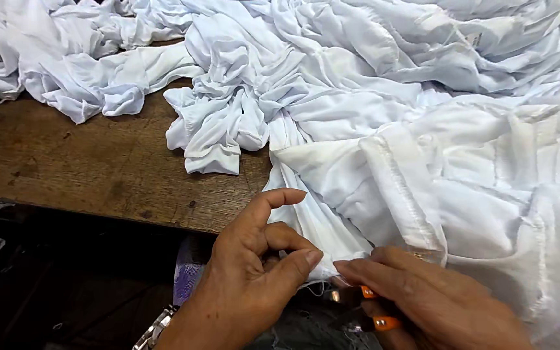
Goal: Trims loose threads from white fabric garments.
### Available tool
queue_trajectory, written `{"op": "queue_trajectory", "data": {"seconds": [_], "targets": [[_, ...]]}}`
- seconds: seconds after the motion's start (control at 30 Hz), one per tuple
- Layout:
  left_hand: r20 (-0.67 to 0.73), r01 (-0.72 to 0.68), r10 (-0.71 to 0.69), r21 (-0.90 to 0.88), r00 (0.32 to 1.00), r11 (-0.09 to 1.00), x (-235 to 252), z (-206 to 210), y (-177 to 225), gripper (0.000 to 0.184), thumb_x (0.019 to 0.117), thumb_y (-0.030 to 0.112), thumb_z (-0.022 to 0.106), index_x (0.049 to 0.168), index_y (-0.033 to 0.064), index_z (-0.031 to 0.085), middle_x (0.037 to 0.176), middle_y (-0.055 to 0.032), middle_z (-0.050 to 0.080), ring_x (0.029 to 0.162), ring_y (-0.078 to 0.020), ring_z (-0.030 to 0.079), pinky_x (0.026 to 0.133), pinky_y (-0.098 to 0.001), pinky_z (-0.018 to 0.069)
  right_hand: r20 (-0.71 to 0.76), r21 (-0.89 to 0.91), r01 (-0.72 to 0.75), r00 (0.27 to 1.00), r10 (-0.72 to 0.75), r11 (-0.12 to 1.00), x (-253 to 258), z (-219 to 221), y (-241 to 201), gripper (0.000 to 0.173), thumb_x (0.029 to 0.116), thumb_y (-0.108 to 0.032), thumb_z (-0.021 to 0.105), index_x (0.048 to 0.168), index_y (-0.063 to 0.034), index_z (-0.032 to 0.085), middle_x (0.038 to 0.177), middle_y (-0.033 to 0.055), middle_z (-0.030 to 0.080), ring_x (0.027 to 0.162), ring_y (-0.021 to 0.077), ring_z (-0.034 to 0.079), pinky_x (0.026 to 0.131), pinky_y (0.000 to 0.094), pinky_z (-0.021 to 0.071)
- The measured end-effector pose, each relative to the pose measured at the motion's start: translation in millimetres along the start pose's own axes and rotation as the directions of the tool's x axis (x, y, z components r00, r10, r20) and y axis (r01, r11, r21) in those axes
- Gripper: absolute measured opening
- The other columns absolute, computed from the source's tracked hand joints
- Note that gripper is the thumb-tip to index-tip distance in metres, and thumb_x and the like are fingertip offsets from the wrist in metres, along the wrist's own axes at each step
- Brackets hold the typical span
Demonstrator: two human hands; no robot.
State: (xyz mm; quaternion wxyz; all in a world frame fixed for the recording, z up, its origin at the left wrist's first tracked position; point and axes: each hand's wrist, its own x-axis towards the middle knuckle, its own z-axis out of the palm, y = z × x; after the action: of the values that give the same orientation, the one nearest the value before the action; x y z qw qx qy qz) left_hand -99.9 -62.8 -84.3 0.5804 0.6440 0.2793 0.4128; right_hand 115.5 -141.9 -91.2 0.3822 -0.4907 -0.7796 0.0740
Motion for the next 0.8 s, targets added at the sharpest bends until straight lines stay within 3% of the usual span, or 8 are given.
{"op": "queue_trajectory", "data": {"seconds": [0.1,0.17,0.23,0.3,0.4,0.47,0.57,0.8], "targets": [[0.021,0.021,-0.022,0.028,1.000,0.999,1.8,-2.8,-1.5,0.053,0.0900,-0.002,0.068,0.139,0.0040,0.050,0.080,-0.0031,0.070,0.062,-0.0099,0.063,0.055,-0.0200,0.0543,0.095,-0.035,0.110,0.990,-0.106,0.993,-2.6,-7.0,-9.0,0.020,0.1013,-0.018,0.057,0.105,-0.0056,0.072,0.079,0.0105,0.066,0.067,0.0214,0.061,0.057,0.0350,0.0478],[0.035,0.032,-0.033,0.034,0.999,0.999,2.6,-3.9,-5.0,0.049,0.0901,-0.001,0.067,0.136,0.0039,0.051,0.080,-0.0029,0.070,0.062,-0.0101,0.063,0.054,-0.0203,0.0544,0.232,0.004,0.154,0.961,-0.151,0.988,-6.9,-10.3,-12.5,0.018,0.1000,-0.014,0.056,0.099,-0.0035,0.071,0.075,0.0112,0.063,0.063,0.0244,0.058,0.052,0.0378,0.0435],[0.037,0.045,-0.046,0.026,0.998,0.999,2.0,-4.0,-6.8,0.048,0.0904,-0.001,0.067,0.136,0.0039,0.051,0.079,-0.0034,0.070,0.062,-0.0101,0.064,0.054,-0.0203,0.0543,0.431,0.060,0.129,0.891,-0.142,0.990,-11.1,-12.8,-11.6,0.017,0.0999,-0.010,0.054,0.093,-0.0039,0.069,0.076,0.0123,0.063,0.064,0.0277,0.061,0.051,0.0409,0.0452],[0.037,0.052,-0.053,0.011,0.998,0.999,1.8,-4.0,-7.3,0.049,0.0904,-0.001,0.067,0.137,0.0038,0.051,0.079,-0.0040,0.070,0.062,-0.0103,0.064,0.054,-0.0201,0.0540,0.507,0.032,0.066,0.859,-0.074,0.997,-19.2,-14.5,-9.4,0.021,0.1016,-0.018,0.054,0.094,-0.0036,0.067,0.080,0.0141,0.064,0.069,0.0305,0.064,0.053,0.0437,0.0481],[0.037,0.040,-0.040,0.005,0.999,0.999,1.5,-3.4,-6.8,0.049,0.0908,-0.002,0.067,0.137,0.0034,0.051,0.081,-0.0040,0.070,0.064,-0.0105,0.065,0.056,-0.0205,0.0551,0.326,-0.096,-0.049,0.942,0.079,0.994,-27.3,-24.4,-11.0,0.048,0.1058,-0.043,0.048,0.118,-0.0020,0.068,0.086,0.0171,0.065,0.072,0.0294,0.062,0.058,0.0422,0.0488],[0.038,0.030,-0.030,0.015,0.999,0.999,1.6,-2.7,-5.3,0.049,0.0906,-0.001,0.067,0.137,0.0032,0.051,0.081,-0.0031,0.070,0.063,-0.0095,0.063,0.055,-0.0197,0.0540,0.185,-0.211,-0.068,0.977,0.108,0.975,-23.2,-31.2,-11.6,0.044,0.1083,-0.035,0.044,0.129,-0.0031,0.066,0.088,0.0165,0.064,0.073,0.0267,0.059,0.061,0.0384,0.0463],[0.042,0.026,-0.027,0.027,0.999,0.999,3.9,-1.1,-1.8,0.050,0.0905,-0.001,0.067,0.138,0.0037,0.051,0.079,-0.0027,0.070,0.061,-0.0090,0.063,0.054,-0.0191,0.0535,0.123,-0.366,-0.006,0.991,0.054,0.931,-16.6,-31.2,-4.8,0.041,0.1085,-0.032,0.045,0.128,-0.0035,0.066,0.085,0.0155,0.063,0.070,0.0267,0.059,0.057,0.0384,0.0441],[0.036,0.029,-0.029,0.012,0.999,1.000,2.9,-0.1,-2.5,0.051,0.0899,-0.003,0.066,0.138,0.0028,0.051,0.078,-0.0033,0.069,0.061,-0.0093,0.063,0.053,-0.0191,0.0532,0.135,-0.361,0.048,0.991,0.002,0.932,-18.0,-24.7,2.2,0.039,0.1083,-0.032,0.046,0.125,-0.0043,0.069,0.082,0.0130,0.063,0.067,0.0254,0.057,0.056,0.0375,0.0426]]}}
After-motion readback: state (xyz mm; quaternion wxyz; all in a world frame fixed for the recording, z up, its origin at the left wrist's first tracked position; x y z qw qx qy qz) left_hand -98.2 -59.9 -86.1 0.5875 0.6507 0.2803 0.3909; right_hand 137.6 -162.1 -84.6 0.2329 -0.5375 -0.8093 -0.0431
